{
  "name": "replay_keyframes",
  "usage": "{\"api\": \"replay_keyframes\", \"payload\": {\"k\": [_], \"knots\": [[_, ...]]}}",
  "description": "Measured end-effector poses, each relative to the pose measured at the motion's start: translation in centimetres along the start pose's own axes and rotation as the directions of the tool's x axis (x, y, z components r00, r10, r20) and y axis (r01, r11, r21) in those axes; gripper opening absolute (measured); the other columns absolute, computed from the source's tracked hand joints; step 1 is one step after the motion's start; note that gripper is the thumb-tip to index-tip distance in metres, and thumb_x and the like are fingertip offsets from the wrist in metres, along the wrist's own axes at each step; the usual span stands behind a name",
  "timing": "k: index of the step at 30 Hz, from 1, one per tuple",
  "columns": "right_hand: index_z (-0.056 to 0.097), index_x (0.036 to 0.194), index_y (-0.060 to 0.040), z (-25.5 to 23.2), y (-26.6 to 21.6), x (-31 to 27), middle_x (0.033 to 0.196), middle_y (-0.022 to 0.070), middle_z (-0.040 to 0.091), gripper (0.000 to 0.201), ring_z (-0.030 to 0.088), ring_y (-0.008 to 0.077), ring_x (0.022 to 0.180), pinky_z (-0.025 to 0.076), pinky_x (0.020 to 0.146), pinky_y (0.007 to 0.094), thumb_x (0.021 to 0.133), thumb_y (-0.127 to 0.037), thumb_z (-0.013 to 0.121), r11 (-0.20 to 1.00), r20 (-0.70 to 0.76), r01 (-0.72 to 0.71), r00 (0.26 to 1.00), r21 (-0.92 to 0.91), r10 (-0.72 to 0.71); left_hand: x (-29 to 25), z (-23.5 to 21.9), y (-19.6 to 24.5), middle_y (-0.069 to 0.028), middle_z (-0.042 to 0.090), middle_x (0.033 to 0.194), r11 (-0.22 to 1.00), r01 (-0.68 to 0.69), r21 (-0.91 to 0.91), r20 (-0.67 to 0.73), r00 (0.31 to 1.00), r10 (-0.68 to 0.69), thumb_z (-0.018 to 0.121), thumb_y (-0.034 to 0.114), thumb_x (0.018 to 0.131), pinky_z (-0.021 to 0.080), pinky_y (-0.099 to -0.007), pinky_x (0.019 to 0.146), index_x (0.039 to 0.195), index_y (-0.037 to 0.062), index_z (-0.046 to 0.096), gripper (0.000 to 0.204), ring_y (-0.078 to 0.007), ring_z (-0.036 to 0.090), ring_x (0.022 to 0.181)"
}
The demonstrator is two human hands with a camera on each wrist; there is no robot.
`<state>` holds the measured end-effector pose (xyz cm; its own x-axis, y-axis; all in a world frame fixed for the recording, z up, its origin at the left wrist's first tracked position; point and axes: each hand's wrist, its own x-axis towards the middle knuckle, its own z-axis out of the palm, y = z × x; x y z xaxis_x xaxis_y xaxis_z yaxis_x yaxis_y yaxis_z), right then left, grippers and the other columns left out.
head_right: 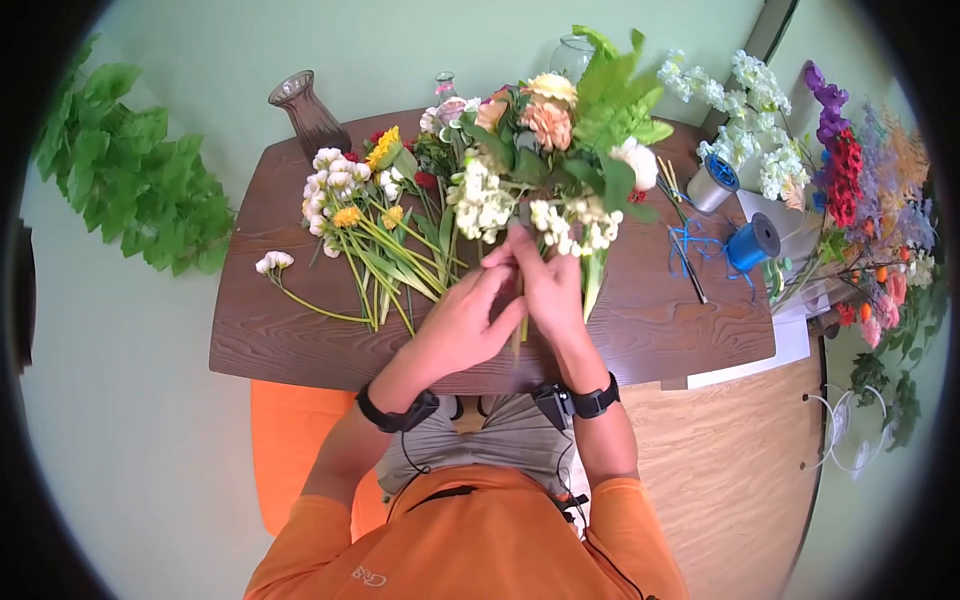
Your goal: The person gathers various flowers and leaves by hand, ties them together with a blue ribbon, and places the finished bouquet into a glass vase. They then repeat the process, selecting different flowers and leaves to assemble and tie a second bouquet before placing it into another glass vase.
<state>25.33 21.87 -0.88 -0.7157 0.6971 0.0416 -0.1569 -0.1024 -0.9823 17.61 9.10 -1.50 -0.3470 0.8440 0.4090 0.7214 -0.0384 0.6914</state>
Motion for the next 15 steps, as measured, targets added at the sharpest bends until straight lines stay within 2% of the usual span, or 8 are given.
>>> {"api": "replay_keyframes", "payload": {"k": [1, 2, 3, 5, 6, 8, 12, 15], "knots": [[0.065, 0.095, 0.0011, 0.3, -0.9, 0.0, 0.074, 0.0073, 0.068, 0.029, 0.063, 0.0122, 0.062, 0.052, 0.056, 0.0279, 0.107, -0.025, 0.058, 0.990, -0.069, 0.044, 0.997, 0.136, -0.035, 0.0, -0.9, 0.0, -0.0224, 0.066, 0.104, 0.997, -0.073, -0.019, -0.035, 0.997, 0.073, 0.066, 0.021, 0.096, 0.053, -0.0455, 0.085, 0.118, -0.0053, 0.056, 0.036, -0.0412, 0.065, 0.097], [0.062, 0.094, -0.0007, -0.6, -1.1, 0.5, 0.066, 0.0058, 0.062, 0.027, 0.062, 0.0125, 0.058, 0.048, 0.052, 0.0258, 0.106, -0.024, 0.058, 0.988, -0.031, 0.126, 0.992, 0.090, -0.124, -0.4, -1.6, -0.6, -0.0179, 0.066, 0.106, 0.998, -0.055, 0.006, -0.040, 0.998, 0.055, 0.068, 0.022, 0.096, 0.051, -0.0421, 0.090, 0.111, -0.0029, 0.062, 0.030, -0.0371, 0.063, 0.102], [0.061, 0.094, -0.0005, -1.5, -1.2, 1.0, 0.062, 0.0050, 0.059, 0.026, 0.056, 0.0102, 0.053, 0.042, 0.046, 0.0237, 0.106, -0.023, 0.058, 0.980, -0.001, 0.196, 0.981, 0.038, -0.196, -0.8, -2.1, -1.4, -0.0179, 0.065, 0.110, 0.987, -0.072, 0.145, -0.025, 0.997, 0.077, 0.068, 0.022, 0.095, 0.050, -0.0439, 0.094, 0.115, -0.0012, 0.063, 0.031, -0.0369, 0.062, 0.106], [0.061, 0.092, -0.0005, -2.4, -2.3, 0.9, 0.060, 0.0034, 0.057, 0.027, 0.048, 0.0091, 0.047, 0.035, 0.042, 0.0230, 0.106, -0.023, 0.059, 0.989, -0.045, 0.136, 0.990, 0.058, -0.133, -1.1, -2.4, -4.0, -0.0171, 0.063, 0.117, 0.888, -0.224, 0.402, 0.021, 0.971, 0.236, 0.067, 0.023, 0.095, 0.045, -0.0463, 0.102, 0.118, 0.0001, 0.063, 0.033, -0.0358, 0.059, 0.113], [0.060, 0.090, -0.0019, -2.6, -2.1, 1.1, 0.058, 0.0012, 0.054, 0.027, 0.043, 0.0080, 0.044, 0.030, 0.040, 0.0234, 0.106, -0.023, 0.059, 0.983, -0.054, 0.147, 0.988, 0.109, -0.141, -1.4, -2.6, -5.2, -0.0171, 0.063, 0.117, 0.889, -0.223, 0.400, 0.020, 0.972, 0.235, 0.067, 0.023, 0.095, 0.045, -0.0463, 0.102, 0.118, 0.0001, 0.063, 0.033, -0.0358, 0.059, 0.113], [0.060, 0.091, -0.0027, -2.8, -2.0, 1.0, 0.059, 0.0008, 0.053, 0.026, 0.044, 0.0083, 0.046, 0.030, 0.041, 0.0233, 0.105, -0.024, 0.062, 0.984, -0.068, 0.144, 0.988, 0.106, -0.137, -1.6, -3.5, -6.9, -0.0174, 0.061, 0.124, 0.815, -0.179, 0.550, 0.128, 0.983, 0.129, 0.067, 0.024, 0.094, 0.041, -0.0473, 0.108, 0.122, 0.0009, 0.063, 0.037, -0.0348, 0.057, 0.119], [0.061, 0.090, -0.0036, -2.9, -1.6, 0.8, 0.059, 0.0001, 0.052, 0.024, 0.046, 0.0079, 0.048, 0.031, 0.042, 0.0233, 0.103, -0.024, 0.064, 0.986, -0.077, 0.122, 0.991, 0.111, -0.114, -1.0, -5.7, -7.5, -0.0188, 0.060, 0.127, 0.817, -0.070, 0.572, 0.116, 0.993, 0.003, 0.068, 0.027, 0.093, 0.041, -0.0474, 0.108, 0.124, 0.0000, 0.062, 0.041, -0.0381, 0.056, 0.119], [0.062, 0.088, -0.0035, -2.2, -1.5, 0.8, 0.059, 0.0003, 0.054, 0.025, 0.046, 0.0078, 0.048, 0.031, 0.042, 0.0233, 0.104, -0.023, 0.063, 0.987, -0.070, 0.114, 0.992, 0.110, -0.107, -0.7, -6.2, -8.6, -0.0207, 0.059, 0.126, 0.806, -0.047, 0.590, 0.075, 0.997, 0.004, 0.068, 0.029, 0.094, 0.042, -0.0486, 0.106, 0.123, -0.0007, 0.061, 0.043, -0.0397, 0.056, 0.118]]}}
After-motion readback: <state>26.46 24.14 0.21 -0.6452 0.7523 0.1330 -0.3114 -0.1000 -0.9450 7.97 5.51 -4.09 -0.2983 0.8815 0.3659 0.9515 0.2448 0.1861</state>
